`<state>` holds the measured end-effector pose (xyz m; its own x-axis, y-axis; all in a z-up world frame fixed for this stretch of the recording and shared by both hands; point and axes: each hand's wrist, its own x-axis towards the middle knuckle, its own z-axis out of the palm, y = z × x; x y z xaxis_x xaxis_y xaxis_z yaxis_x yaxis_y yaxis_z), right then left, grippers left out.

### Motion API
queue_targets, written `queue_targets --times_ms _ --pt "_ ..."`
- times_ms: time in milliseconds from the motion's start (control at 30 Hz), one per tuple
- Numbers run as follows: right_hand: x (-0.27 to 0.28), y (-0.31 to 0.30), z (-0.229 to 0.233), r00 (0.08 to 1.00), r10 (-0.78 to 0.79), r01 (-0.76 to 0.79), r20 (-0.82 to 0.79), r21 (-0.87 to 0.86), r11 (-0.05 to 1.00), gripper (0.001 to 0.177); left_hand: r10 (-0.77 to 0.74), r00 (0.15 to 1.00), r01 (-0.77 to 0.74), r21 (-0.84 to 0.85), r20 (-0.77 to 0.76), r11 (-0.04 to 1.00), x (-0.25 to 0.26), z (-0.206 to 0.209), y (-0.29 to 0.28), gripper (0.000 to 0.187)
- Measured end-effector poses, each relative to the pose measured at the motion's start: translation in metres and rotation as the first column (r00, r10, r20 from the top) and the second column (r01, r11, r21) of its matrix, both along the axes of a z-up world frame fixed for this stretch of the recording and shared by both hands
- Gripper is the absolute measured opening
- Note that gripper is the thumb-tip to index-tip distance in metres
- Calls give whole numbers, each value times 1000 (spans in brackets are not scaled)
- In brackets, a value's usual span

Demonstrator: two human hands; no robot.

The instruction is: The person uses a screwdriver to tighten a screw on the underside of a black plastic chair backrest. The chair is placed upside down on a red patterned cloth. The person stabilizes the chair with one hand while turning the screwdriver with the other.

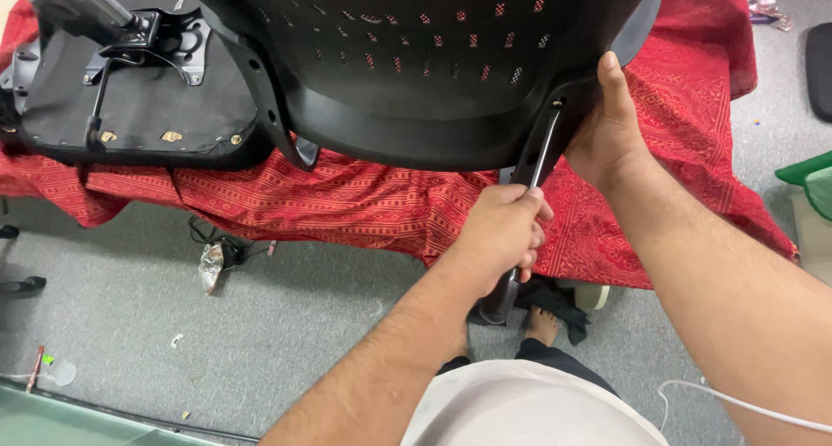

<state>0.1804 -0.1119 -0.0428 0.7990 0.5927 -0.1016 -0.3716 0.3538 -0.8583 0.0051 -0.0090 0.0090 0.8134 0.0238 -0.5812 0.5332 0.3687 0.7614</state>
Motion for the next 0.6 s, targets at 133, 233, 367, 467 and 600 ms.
queue_targets --times_ms 133,233,367,467,600 --pt "-1 2 2 1000 17 -17 1 8 1000 108 -32 998 58 500 -60 864 5 16 -19 33" --pt "-1 -1 0 1000 16 -16 -3 3 1000 106 -10 999 20 307 -36 951 1 13 -19 33" --pt "-2 -1 0 999 24 -25 29 43 999 105 31 999 -44 -407 -40 912 -3 1 5 30" --pt "-3 -1 -1 999 31 -33 43 40 999 106 44 999 -35 -636 -1 771 -6 -6 16 25" --pt "-1 -2 -5 999 -3 3 33 -12 1000 106 53 997 -12 -532 63 847 -7 -14 14 21"
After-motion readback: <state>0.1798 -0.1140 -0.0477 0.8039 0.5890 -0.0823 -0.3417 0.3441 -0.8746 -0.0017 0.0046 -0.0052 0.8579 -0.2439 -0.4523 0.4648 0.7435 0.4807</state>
